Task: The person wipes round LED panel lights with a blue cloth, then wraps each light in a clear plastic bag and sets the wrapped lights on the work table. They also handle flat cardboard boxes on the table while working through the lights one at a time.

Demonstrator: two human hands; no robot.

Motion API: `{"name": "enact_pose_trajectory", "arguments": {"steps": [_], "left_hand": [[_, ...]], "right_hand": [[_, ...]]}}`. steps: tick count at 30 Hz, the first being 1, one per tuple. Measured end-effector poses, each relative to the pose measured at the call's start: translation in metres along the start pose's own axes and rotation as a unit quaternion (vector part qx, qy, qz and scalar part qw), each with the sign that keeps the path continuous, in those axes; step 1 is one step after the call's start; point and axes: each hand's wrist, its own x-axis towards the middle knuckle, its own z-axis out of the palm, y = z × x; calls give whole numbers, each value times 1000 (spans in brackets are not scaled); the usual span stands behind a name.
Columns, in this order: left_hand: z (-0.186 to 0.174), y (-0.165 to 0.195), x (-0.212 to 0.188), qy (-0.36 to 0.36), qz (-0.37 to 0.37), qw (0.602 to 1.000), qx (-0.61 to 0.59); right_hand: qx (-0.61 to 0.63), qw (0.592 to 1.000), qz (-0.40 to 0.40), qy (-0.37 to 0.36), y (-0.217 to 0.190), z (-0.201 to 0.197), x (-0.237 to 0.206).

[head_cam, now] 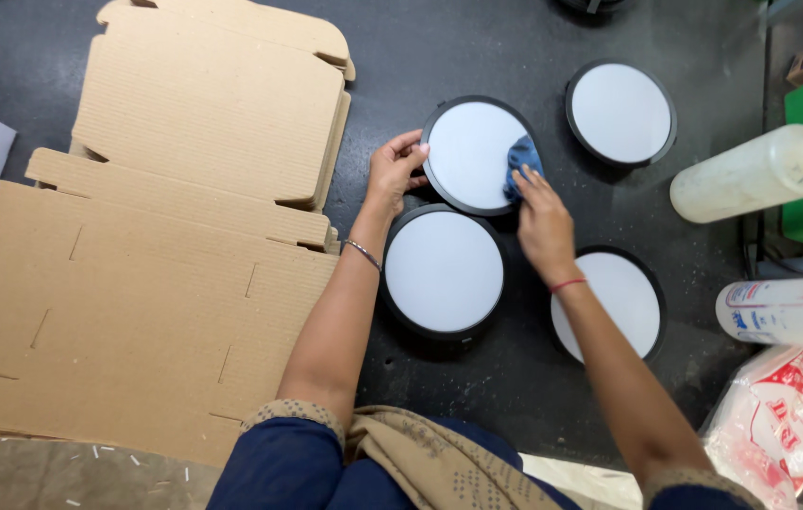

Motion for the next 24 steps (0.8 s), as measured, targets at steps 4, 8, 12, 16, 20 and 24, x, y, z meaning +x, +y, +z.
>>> {"name": "enact_pose_trajectory", "arguments": {"steps": [4, 8, 12, 16, 20, 24], "left_hand": [[-2, 1, 4, 13, -33, 999, 26], [-1, 2, 7, 2, -52, 999, 8], [1, 3, 6, -13, -1, 1000, 18], [6, 5, 3, 5, 4, 999, 43], [13, 8, 2, 6, -7, 1000, 17], [13, 7, 4, 10, 10, 1000, 18]], "right_hand": [[74, 995, -53, -35, -30, 38, 12], [96, 989, -102, -53, -50, 62, 64], [79, 994, -80, -13, -32, 57, 116], [61, 998, -13, 19, 18, 31, 112], [90, 994, 55, 31, 39, 12, 54], [141, 989, 45, 32, 20, 4, -2]]}}
